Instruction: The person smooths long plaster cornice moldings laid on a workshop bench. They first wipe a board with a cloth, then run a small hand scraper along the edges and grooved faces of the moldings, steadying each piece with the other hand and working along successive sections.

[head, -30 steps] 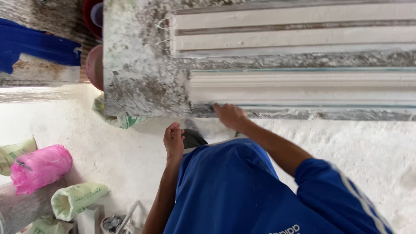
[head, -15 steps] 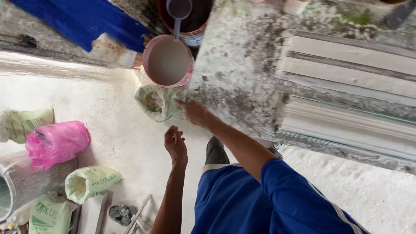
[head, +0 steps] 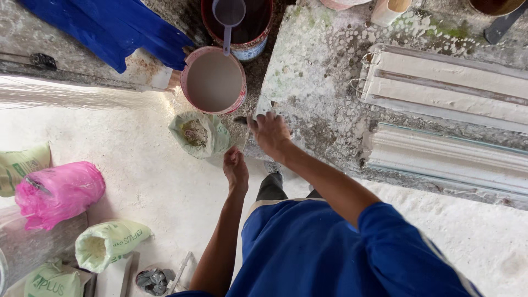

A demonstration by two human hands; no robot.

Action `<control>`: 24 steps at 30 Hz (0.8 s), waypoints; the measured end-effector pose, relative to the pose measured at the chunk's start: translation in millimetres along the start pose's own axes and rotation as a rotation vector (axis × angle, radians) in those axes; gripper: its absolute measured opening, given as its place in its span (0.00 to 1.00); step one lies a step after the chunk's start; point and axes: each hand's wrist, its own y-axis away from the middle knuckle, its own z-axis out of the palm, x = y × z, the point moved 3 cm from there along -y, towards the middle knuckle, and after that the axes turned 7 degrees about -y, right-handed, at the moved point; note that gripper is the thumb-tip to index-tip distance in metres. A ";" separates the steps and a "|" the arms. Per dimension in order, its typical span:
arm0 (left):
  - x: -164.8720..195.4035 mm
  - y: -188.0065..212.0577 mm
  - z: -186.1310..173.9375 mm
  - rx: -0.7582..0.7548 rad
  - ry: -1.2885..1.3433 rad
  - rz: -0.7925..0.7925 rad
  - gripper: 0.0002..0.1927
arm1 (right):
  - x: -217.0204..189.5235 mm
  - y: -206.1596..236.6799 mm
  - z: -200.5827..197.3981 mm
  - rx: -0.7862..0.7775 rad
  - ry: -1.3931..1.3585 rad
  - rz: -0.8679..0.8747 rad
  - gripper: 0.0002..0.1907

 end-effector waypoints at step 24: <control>-14.9 -14.5 -83.7 0.253 -0.226 -0.183 0.22 | -59.8 18.0 97.2 0.077 -0.532 0.240 0.33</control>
